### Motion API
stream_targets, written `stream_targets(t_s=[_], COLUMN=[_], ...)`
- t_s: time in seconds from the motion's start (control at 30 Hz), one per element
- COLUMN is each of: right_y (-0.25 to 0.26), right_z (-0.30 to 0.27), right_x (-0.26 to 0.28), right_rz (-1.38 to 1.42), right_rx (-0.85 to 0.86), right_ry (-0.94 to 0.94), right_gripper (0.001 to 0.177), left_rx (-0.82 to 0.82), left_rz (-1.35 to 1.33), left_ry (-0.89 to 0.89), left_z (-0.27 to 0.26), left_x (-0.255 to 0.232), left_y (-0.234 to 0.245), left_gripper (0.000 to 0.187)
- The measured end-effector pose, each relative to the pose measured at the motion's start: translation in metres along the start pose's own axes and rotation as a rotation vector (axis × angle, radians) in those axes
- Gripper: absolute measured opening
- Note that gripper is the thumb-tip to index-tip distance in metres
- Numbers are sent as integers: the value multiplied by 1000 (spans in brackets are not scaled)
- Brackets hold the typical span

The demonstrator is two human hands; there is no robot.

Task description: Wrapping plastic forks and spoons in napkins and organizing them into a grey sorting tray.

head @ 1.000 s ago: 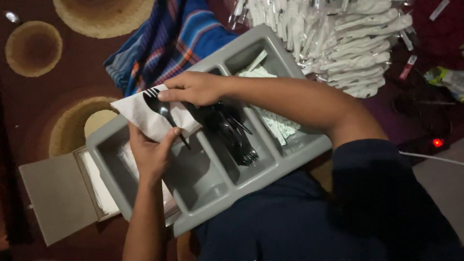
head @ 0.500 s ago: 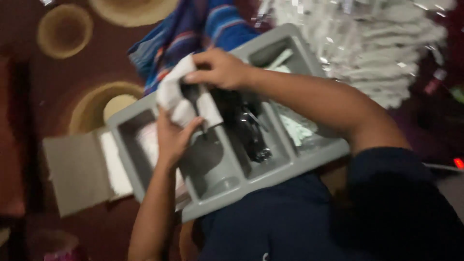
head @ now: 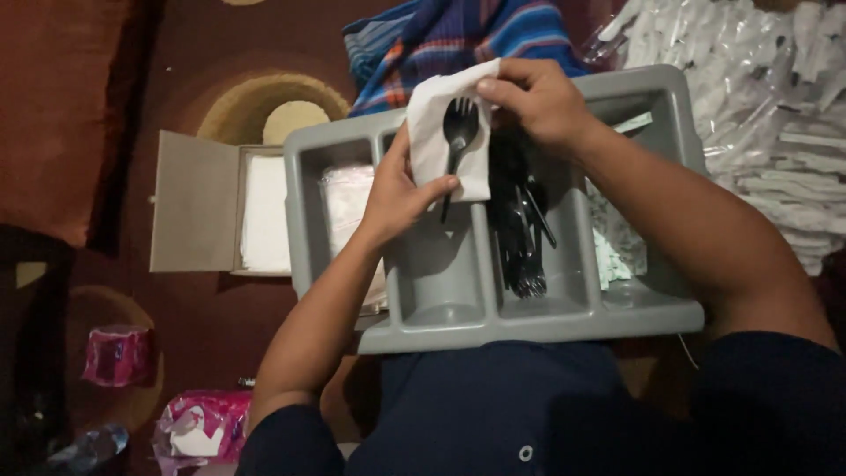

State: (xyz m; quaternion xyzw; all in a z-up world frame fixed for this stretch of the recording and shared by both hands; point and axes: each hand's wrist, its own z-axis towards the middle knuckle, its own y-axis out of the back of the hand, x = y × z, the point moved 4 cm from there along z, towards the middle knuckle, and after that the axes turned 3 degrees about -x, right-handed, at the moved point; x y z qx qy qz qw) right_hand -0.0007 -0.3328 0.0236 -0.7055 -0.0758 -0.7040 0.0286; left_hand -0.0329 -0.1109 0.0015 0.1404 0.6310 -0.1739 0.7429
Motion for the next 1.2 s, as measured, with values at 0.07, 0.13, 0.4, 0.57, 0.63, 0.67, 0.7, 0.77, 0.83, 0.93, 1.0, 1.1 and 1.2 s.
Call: stream_targets(t_s=[0.07,0.13,0.4,0.57,0.63,0.67,0.7,0.77,0.83,0.93,1.0,1.1,1.2], right_y=[2,2,4,3,2,3,2,1,4,2,1,2,6], right_z=[1,1,1,2,2,1,0,-1,-1,-4,-4,-3,-4], right_x=[1,-3,-9,-12,-9,-8,-3,-2,-9,3,6,3,0], right_rz=[-47,121,172,256,279,278,277,277,238,10,87,222,183], right_rx=[-24,26,-22,-8,24,24,73,122,79,3,30,65,63], right_ry=[9,-16,-53,-62,-38,-38,27,92,75,117,148,183,216], right_gripper=[27,21,16,25,31,31,35,41,28,21,19,20,18], left_rx=[5,-7,-45,-65,-73,-74,-64,-55,-47,-32,-33,-26,-22], left_rz=[-72,-124,-193,-174,-140,-141,-120,-98,-68,-58,-6,24,-16], left_ry=[9,56,78,123,144,143,142,141,119,144,156,168,174], left_z=[1,0,2,2,2,1,1,0,0,1,0,1,1], left_x=[-2,-1,2,8,5,4,3,1,-1,9,3,5,5], left_y=[1,0,0,1,0,0,-1,-1,-2,-1,-1,-1,-1], left_gripper=[87,90,82,79,76,76,71,67,66,68,63,58,54])
